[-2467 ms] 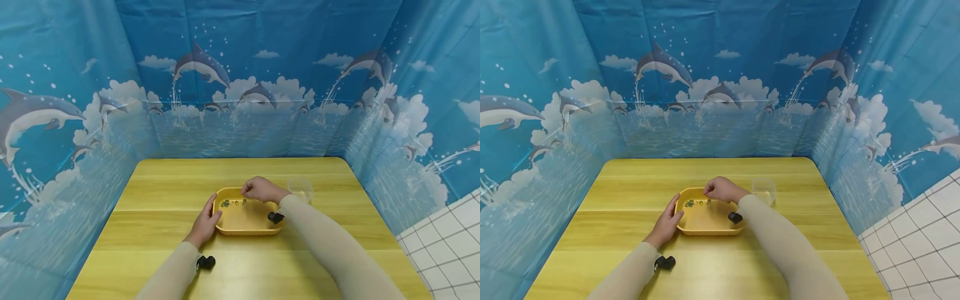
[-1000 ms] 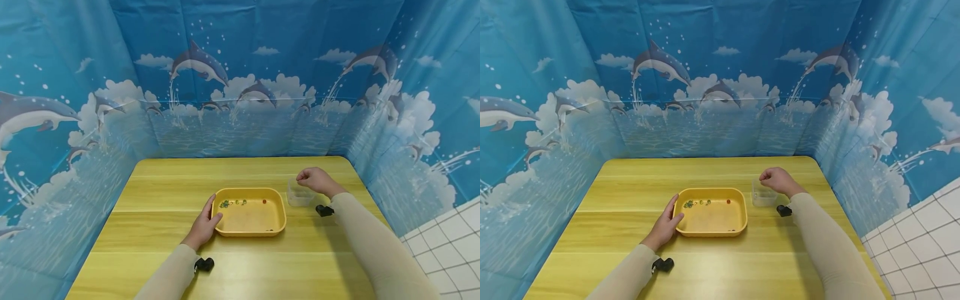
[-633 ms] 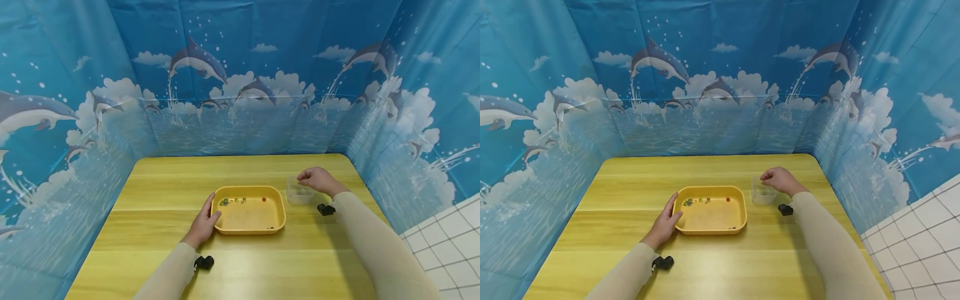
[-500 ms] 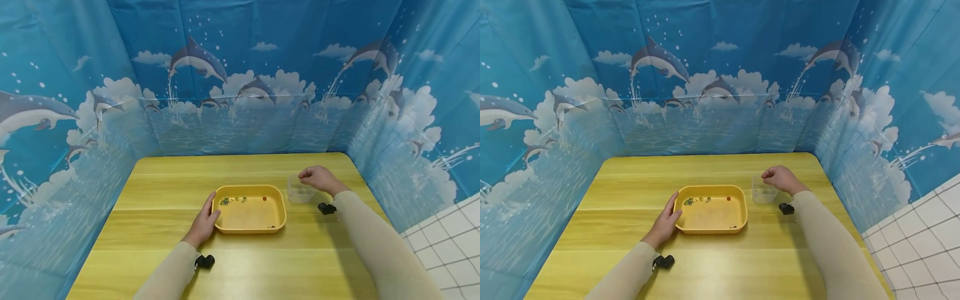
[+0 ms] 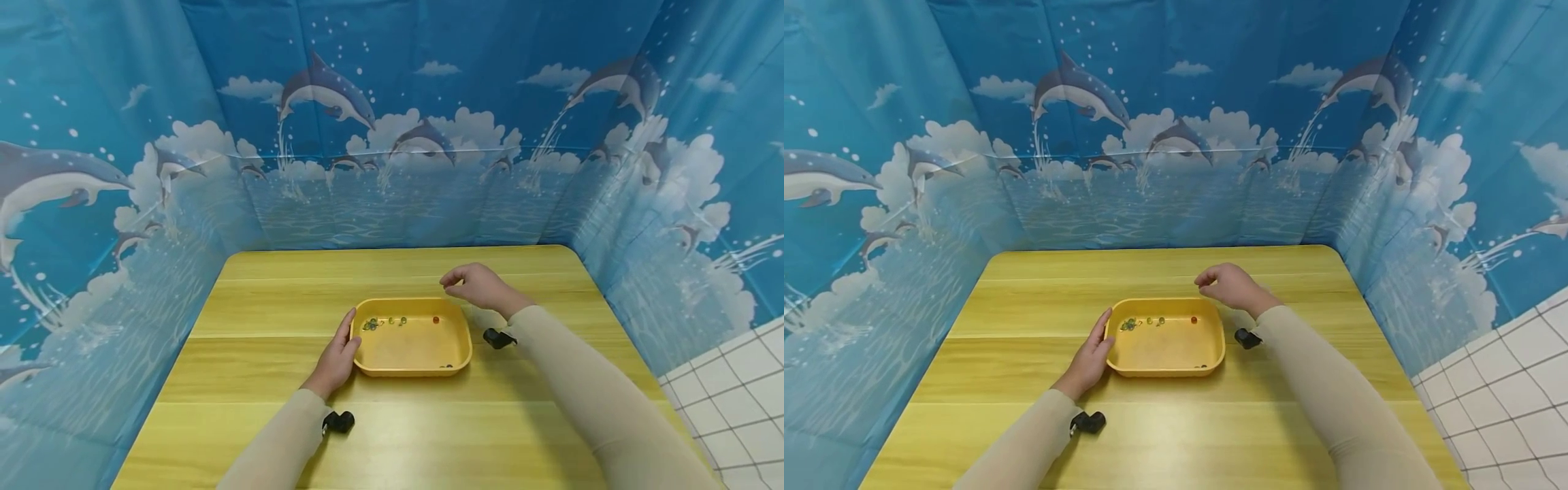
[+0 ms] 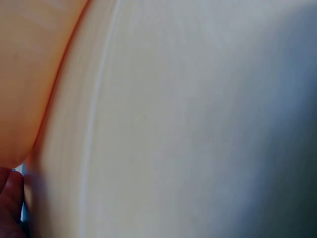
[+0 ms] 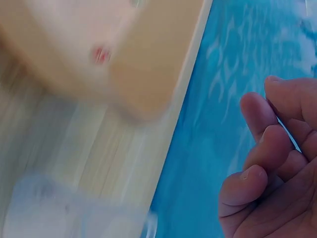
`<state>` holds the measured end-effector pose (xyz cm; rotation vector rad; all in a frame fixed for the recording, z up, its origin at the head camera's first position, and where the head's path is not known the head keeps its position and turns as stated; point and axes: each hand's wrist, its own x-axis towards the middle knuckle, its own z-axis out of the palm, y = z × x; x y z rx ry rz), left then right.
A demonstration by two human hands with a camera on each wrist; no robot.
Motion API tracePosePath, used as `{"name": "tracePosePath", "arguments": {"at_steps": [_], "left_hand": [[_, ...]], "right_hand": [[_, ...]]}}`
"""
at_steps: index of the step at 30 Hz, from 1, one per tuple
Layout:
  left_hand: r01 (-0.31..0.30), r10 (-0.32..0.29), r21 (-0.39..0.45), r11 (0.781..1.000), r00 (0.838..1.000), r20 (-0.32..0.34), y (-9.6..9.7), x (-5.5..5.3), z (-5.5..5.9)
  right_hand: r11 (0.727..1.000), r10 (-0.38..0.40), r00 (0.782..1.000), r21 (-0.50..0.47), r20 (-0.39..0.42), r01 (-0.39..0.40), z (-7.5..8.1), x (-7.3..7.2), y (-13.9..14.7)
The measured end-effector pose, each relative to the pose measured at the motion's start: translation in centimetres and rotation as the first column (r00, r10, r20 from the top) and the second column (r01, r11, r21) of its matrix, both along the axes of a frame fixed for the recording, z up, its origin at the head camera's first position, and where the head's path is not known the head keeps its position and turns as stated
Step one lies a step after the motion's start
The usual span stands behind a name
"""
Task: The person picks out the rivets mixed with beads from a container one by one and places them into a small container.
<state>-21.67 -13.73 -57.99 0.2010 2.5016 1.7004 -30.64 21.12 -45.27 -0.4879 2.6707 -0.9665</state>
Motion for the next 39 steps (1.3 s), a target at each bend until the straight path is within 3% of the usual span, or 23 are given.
{"name": "tracePosePath", "arguments": {"at_steps": [9, 15, 20, 27, 39], "left_hand": [[-0.010, 0.010, -0.006, 1.000, 1.000, -0.002, 0.2, -0.3, -0.1], [-0.012, 0.012, -0.017, 1.000, 1.000, 0.017, 0.3, -0.3, 0.0], [-0.020, 0.021, -0.020, 1.000, 1.000, 0.010, 0.3, -0.2, 0.1], [-0.010, 0.010, -0.001, 1.000, 1.000, 0.000, 0.2, 0.0, -0.1], [-0.033, 0.033, -0.031, 0.999, 0.999, 0.014, 0.3, 0.1, 0.1]], "right_hand": [[0.994, 0.106, 0.993, -0.013, 0.055, -0.106, -0.9, 0.3, -5.6], [0.988, 0.155, 0.981, 0.000, 0.114, -0.156, -2.4, 0.1, -7.5], [0.980, 0.184, 0.978, 0.064, 0.095, -0.190, -3.8, -0.3, -8.6], [0.982, 0.162, 0.982, 0.086, 0.092, -0.170, -5.2, -0.4, -9.2], [0.993, 0.118, 0.979, -0.010, 0.168, -0.118, -7.1, -0.4, -9.2]]}}
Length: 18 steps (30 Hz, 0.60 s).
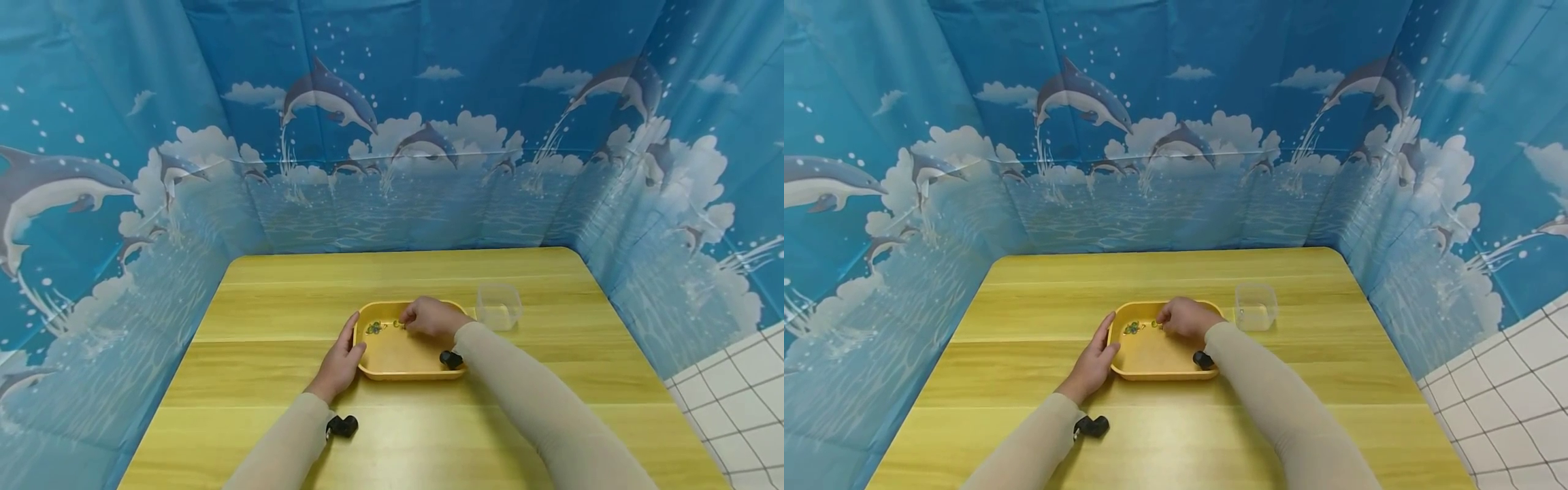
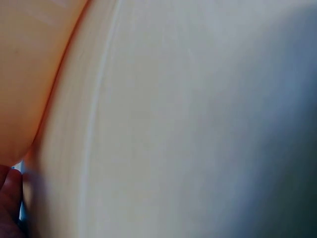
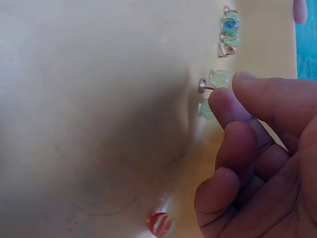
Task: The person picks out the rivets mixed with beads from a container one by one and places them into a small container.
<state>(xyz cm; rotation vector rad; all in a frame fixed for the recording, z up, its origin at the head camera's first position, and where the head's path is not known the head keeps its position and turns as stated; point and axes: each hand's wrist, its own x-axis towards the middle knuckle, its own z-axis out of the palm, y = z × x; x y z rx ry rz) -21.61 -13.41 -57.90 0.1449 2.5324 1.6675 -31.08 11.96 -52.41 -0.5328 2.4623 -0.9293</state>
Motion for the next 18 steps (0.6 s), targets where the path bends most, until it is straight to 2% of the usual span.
{"name": "tracePosePath", "arguments": {"at_steps": [3, 8, 18], "left_hand": [[0.004, -0.004, 0.008, 1.000, 1.000, -0.005, 0.0, 0.0, -0.1], [0.007, -0.007, 0.010, 1.000, 1.000, -0.005, -0.1, 0.1, 0.0], [0.002, -0.002, 0.015, 1.000, 1.000, -0.001, -0.1, 0.1, -0.1]], "right_hand": [[1.000, -0.012, 1.000, -0.011, 0.012, 0.012, -0.5, 0.0, 0.0], [1.000, -0.008, 1.000, -0.006, -0.019, 0.008, -1.4, -0.1, 0.0], [0.999, 0.037, 0.991, 0.038, -0.131, -0.032, -2.1, 0.0, 0.0]]}}
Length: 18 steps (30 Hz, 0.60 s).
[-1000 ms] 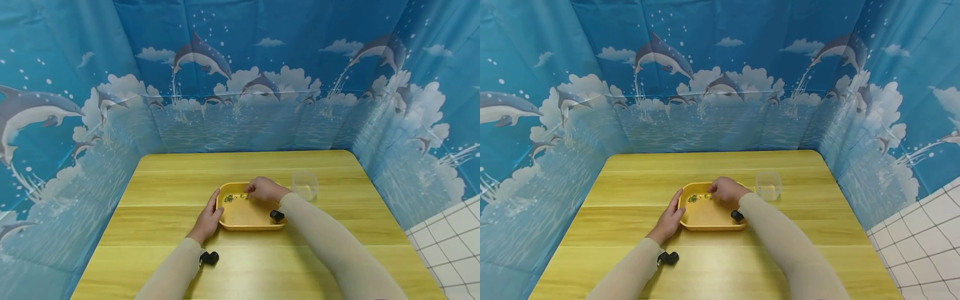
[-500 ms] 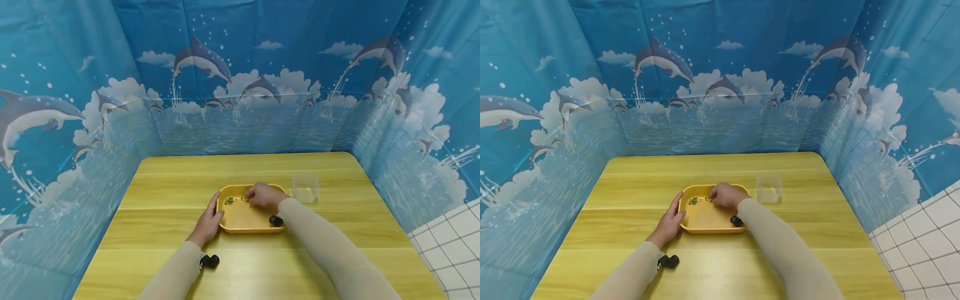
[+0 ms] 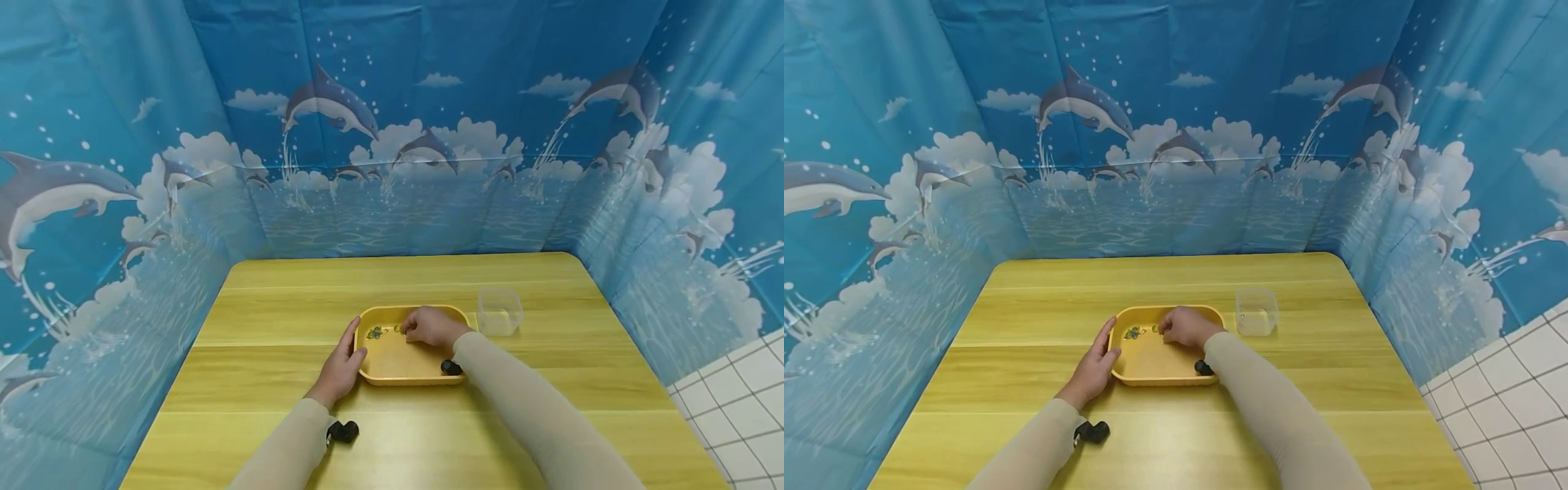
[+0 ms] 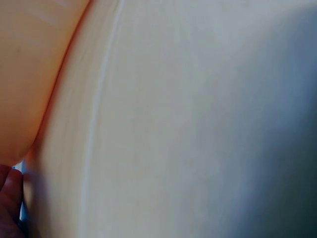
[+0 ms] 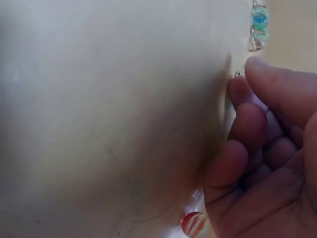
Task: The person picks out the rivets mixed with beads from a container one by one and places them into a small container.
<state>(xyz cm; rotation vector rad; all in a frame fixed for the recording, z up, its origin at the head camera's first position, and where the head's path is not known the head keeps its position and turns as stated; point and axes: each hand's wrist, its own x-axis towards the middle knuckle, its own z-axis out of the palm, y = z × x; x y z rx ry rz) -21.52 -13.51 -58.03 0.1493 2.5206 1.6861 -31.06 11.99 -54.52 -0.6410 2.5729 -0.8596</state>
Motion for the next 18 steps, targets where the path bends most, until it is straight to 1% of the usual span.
{"name": "tracePosePath", "arguments": {"at_steps": [2, 9, 13, 18], "left_hand": [[-0.001, 0.001, -0.002, 1.000, 1.000, 0.002, -0.04, 0.00, -0.01], [-0.001, 0.001, -0.006, 1.000, 1.000, -0.010, 0.06, 0.09, 0.06], [-0.003, 0.003, -0.001, 1.000, 1.000, -0.005, 0.11, 0.10, -0.01], [0.013, -0.013, 0.004, 1.000, 1.000, -0.015, 0.13, 0.16, -0.05]], "right_hand": [[1.000, 0.010, 1.000, 0.002, -0.012, -0.010, -0.04, 0.07, -0.06], [1.000, -0.016, 1.000, -0.023, 0.016, 0.017, -0.35, 0.12, -0.07], [1.000, -0.024, 1.000, -0.011, 0.017, 0.024, -0.49, 0.18, -0.08], [1.000, -0.021, 0.999, 0.010, 0.031, 0.021, -0.10, 0.46, -0.14]]}}
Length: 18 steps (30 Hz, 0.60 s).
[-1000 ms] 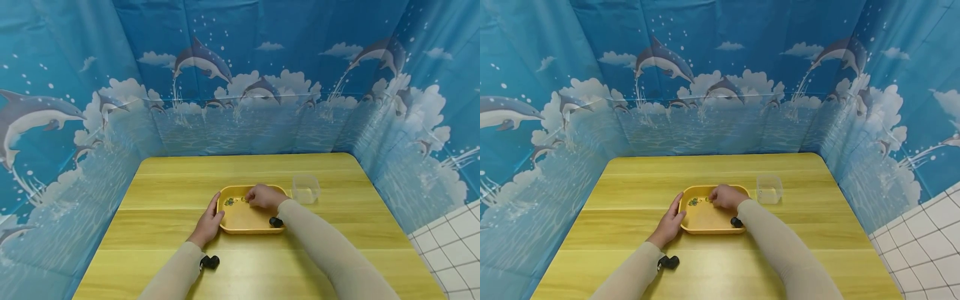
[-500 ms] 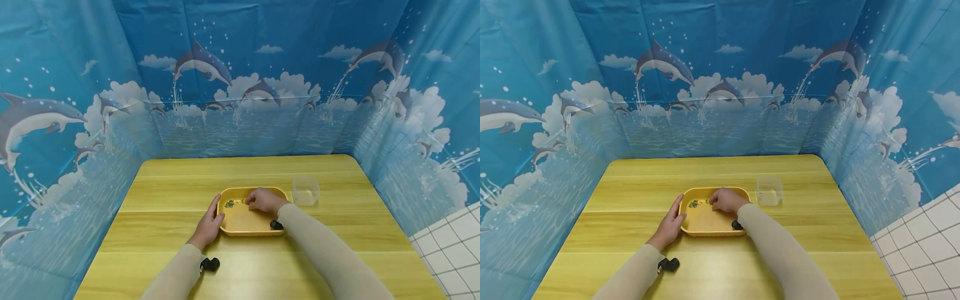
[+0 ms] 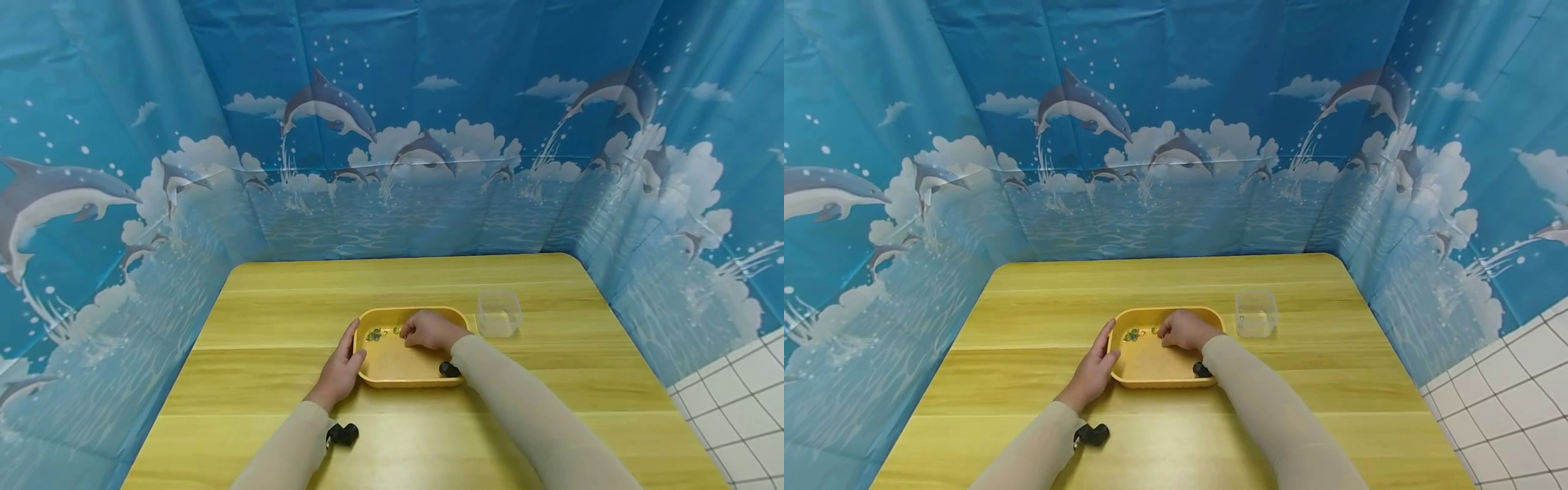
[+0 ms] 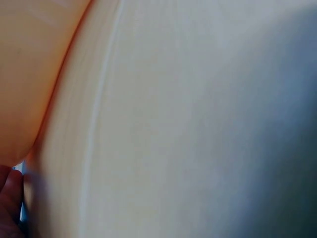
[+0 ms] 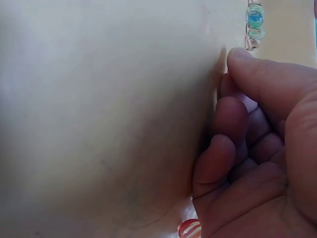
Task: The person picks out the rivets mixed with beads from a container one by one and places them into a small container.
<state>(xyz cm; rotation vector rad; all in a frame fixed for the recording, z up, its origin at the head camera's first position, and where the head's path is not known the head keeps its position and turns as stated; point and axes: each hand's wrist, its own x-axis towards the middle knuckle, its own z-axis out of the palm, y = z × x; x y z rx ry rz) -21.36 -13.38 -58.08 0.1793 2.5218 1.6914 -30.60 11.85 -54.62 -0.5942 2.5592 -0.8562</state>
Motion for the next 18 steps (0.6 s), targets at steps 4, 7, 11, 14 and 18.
{"name": "tracePosePath", "arguments": {"at_steps": [4, 7, 11, 14, 18], "left_hand": [[0.010, -0.010, 0.006, 1.000, 1.000, -0.013, 0.04, 0.03, -0.07], [0.005, -0.005, 0.014, 1.000, 1.000, -0.009, 0.10, -0.04, -0.11], [-0.003, 0.003, 0.007, 1.000, 1.000, -0.003, 0.16, -0.06, -0.04], [-0.005, 0.005, -0.002, 1.000, 1.000, -0.003, 0.18, 0.00, 0.04], [-0.008, 0.008, -0.008, 1.000, 1.000, -0.001, 0.20, 0.00, 0.11]], "right_hand": [[1.000, 0.006, 1.000, 0.008, -0.004, -0.006, -0.08, 0.07, 0.02], [1.000, 0.010, 1.000, 0.003, -0.009, -0.010, -0.31, 0.04, 0.05], [1.000, 0.012, 1.000, 0.006, -0.010, -0.012, -0.42, -0.04, 0.05], [1.000, 0.016, 1.000, 0.013, -0.009, -0.015, -0.41, -0.07, 0.06], [1.000, 0.017, 1.000, 0.020, -0.017, -0.017, -0.45, -0.08, 0.10]]}}
